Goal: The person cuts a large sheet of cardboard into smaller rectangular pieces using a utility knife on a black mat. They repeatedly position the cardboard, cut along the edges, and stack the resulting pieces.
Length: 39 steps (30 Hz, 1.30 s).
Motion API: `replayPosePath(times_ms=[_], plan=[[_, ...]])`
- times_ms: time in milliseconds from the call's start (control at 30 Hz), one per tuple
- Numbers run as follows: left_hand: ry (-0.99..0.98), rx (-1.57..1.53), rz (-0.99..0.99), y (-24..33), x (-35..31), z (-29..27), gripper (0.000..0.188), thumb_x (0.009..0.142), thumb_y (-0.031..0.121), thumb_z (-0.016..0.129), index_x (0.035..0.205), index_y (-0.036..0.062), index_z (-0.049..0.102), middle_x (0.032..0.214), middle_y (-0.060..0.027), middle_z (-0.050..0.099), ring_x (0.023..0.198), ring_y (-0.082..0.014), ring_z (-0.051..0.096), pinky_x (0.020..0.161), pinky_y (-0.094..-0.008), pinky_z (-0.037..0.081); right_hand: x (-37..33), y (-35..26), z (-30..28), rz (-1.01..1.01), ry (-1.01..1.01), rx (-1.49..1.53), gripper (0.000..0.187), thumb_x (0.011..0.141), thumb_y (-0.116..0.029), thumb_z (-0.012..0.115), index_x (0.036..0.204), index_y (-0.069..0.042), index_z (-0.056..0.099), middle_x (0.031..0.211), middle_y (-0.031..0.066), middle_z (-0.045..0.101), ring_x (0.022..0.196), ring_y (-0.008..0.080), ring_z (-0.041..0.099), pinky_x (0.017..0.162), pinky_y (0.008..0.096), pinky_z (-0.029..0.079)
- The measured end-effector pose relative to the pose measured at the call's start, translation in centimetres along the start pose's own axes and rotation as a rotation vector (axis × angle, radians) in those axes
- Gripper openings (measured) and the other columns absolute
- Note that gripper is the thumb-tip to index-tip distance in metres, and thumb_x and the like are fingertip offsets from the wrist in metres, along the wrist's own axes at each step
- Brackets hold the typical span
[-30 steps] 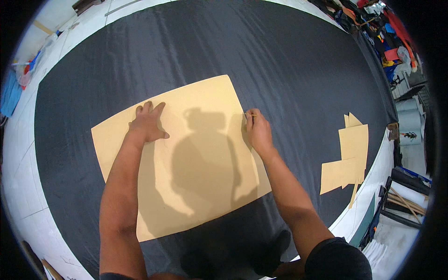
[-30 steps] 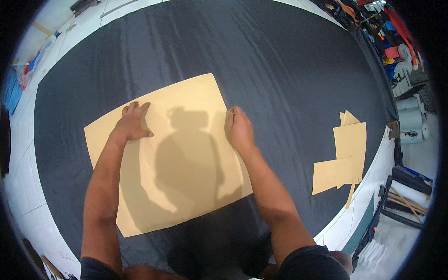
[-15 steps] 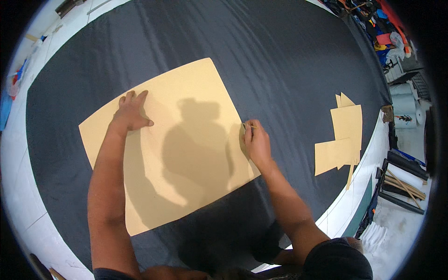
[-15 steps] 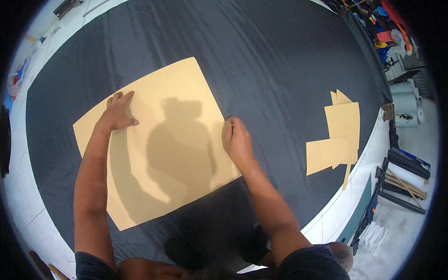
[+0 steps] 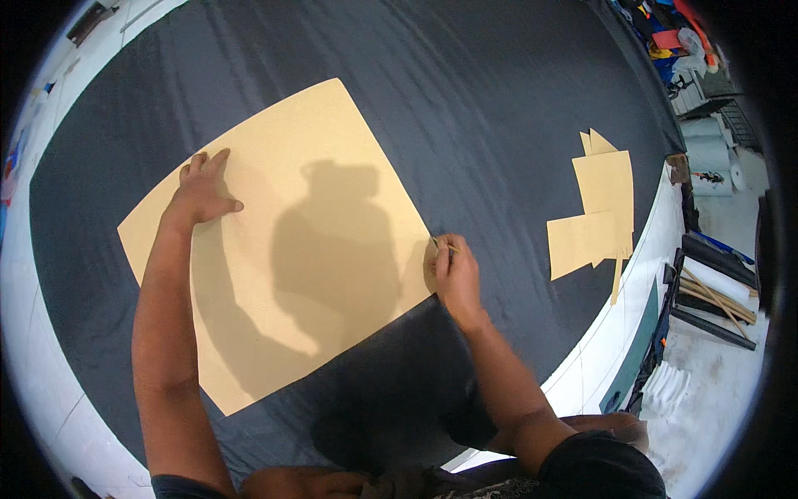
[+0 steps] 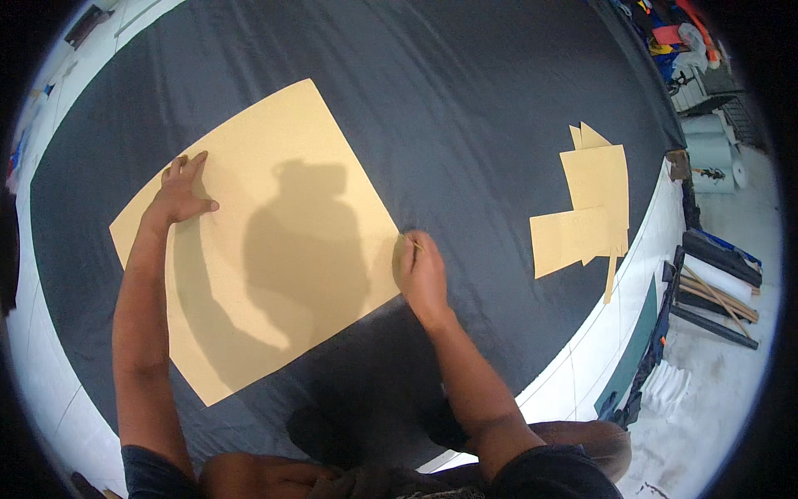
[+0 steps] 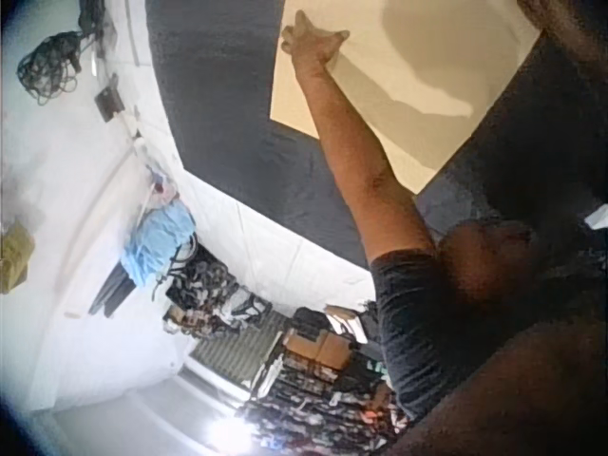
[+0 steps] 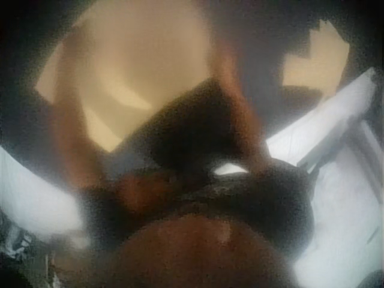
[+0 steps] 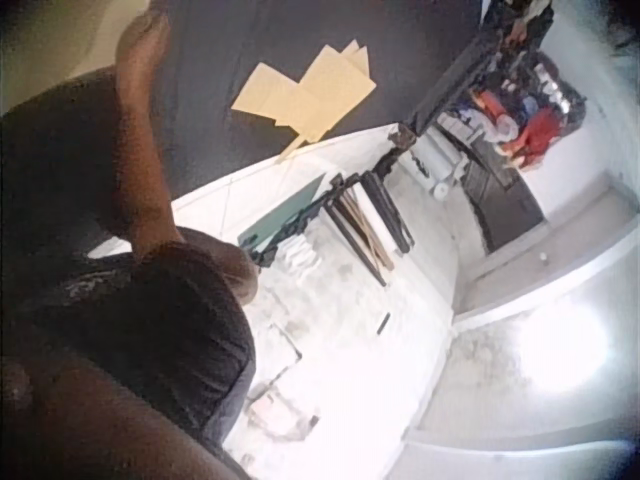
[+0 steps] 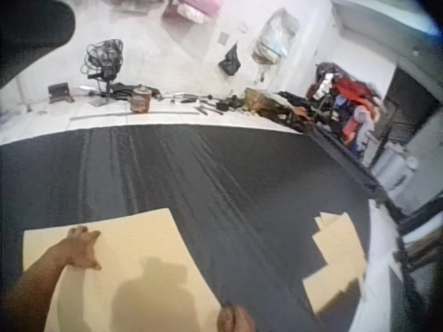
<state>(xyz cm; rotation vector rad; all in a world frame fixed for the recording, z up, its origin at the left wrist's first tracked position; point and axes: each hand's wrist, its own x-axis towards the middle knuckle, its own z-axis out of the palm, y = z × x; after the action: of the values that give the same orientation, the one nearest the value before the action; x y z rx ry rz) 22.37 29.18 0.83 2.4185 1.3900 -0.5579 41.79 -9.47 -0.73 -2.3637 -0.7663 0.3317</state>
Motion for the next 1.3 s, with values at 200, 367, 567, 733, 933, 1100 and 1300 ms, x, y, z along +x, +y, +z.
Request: replayPosePath(times_ms=[200, 367, 567, 733, 933, 1100, 1300], plan=[[0.002, -0.002, 0.032, -1.3, 0.7, 0.9, 0.118, 0.056, 0.032, 0.088, 0.157, 0.0357, 0.027, 0.163, -0.0137, 0.022, 0.148, -0.0406, 0.025, 0.119, -0.0557, 0.033, -1.4, 0.5, -0.3, 0.054, 0.000, 0.013, 0.019, 0.101, -0.013, 0.050, 0.108, 0.002, 0.061, 0.103, 0.0236, 0.065, 0.098, 0.0424, 0.063, 0.085, 0.0460, 0.050], [0.005, 0.005, 0.067, -1.2, 1.0, 1.1, 0.118, 0.056, 0.032, 0.087, 0.157, 0.0330, 0.027, 0.162, -0.0165, 0.023, 0.148, -0.0423, 0.024, 0.119, -0.0566, 0.032, -2.7, 1.9, -0.6, 0.117, -0.021, 0.042, 0.020, 0.101, -0.013, 0.050, 0.109, 0.001, 0.061, 0.103, 0.0239, 0.066, 0.098, 0.0431, 0.064, 0.085, 0.0460, 0.051], [0.017, 0.017, 0.055, -1.2, 0.6, 1.2, 0.117, 0.057, 0.032, 0.088, 0.157, 0.0311, 0.027, 0.160, -0.0173, 0.025, 0.147, -0.0436, 0.026, 0.120, -0.0563, 0.031, -4.7, 2.5, -1.5, 0.206, 0.019, 0.004, 0.020, 0.101, -0.013, 0.050, 0.109, 0.002, 0.060, 0.102, 0.0250, 0.066, 0.096, 0.0429, 0.064, 0.085, 0.0459, 0.051], [0.029, 0.020, 0.091, -1.3, 0.5, 1.1, 0.115, 0.058, 0.031, 0.088, 0.157, 0.0289, 0.029, 0.159, -0.0190, 0.027, 0.146, -0.0423, 0.028, 0.121, -0.0540, 0.029, -5.2, 3.4, -1.6, 0.206, 0.002, 0.051, 0.020, 0.102, -0.014, 0.050, 0.109, 0.003, 0.059, 0.100, 0.0242, 0.066, 0.093, 0.0403, 0.067, 0.083, 0.0448, 0.052], [0.041, -0.009, 0.079, -1.6, 0.2, 1.1, 0.118, 0.054, 0.030, 0.088, 0.157, 0.0287, 0.029, 0.158, -0.0192, 0.029, 0.146, -0.0423, 0.029, 0.121, -0.0539, 0.029, -6.8, 3.3, -1.7, 0.226, 0.053, 0.131, 0.019, 0.102, -0.013, 0.050, 0.108, 0.003, 0.058, 0.098, 0.0221, 0.065, 0.085, 0.0330, 0.071, 0.079, 0.0424, 0.052], [0.030, 0.005, 0.051, -1.3, 0.1, 1.0, 0.118, 0.053, 0.031, 0.087, 0.157, 0.0298, 0.030, 0.160, -0.0176, 0.027, 0.147, -0.0434, 0.027, 0.120, -0.0550, 0.031, -7.2, 4.1, -1.5, 0.161, 0.075, 0.078, 0.017, 0.102, -0.012, 0.050, 0.105, 0.003, 0.057, 0.098, 0.0219, 0.064, 0.085, 0.0330, 0.071, 0.079, 0.0434, 0.052], [0.030, -0.023, 0.049, -1.4, 0.1, 1.0, 0.117, 0.056, 0.029, 0.089, 0.157, 0.0329, 0.030, 0.163, -0.0138, 0.022, 0.149, -0.0409, 0.025, 0.121, -0.0547, 0.031, -7.0, 4.3, -1.5, 0.180, 0.066, -0.034, 0.020, 0.103, -0.014, 0.049, 0.107, 0.004, 0.057, 0.098, 0.0213, 0.066, 0.090, 0.0337, 0.069, 0.079, 0.0426, 0.053]])
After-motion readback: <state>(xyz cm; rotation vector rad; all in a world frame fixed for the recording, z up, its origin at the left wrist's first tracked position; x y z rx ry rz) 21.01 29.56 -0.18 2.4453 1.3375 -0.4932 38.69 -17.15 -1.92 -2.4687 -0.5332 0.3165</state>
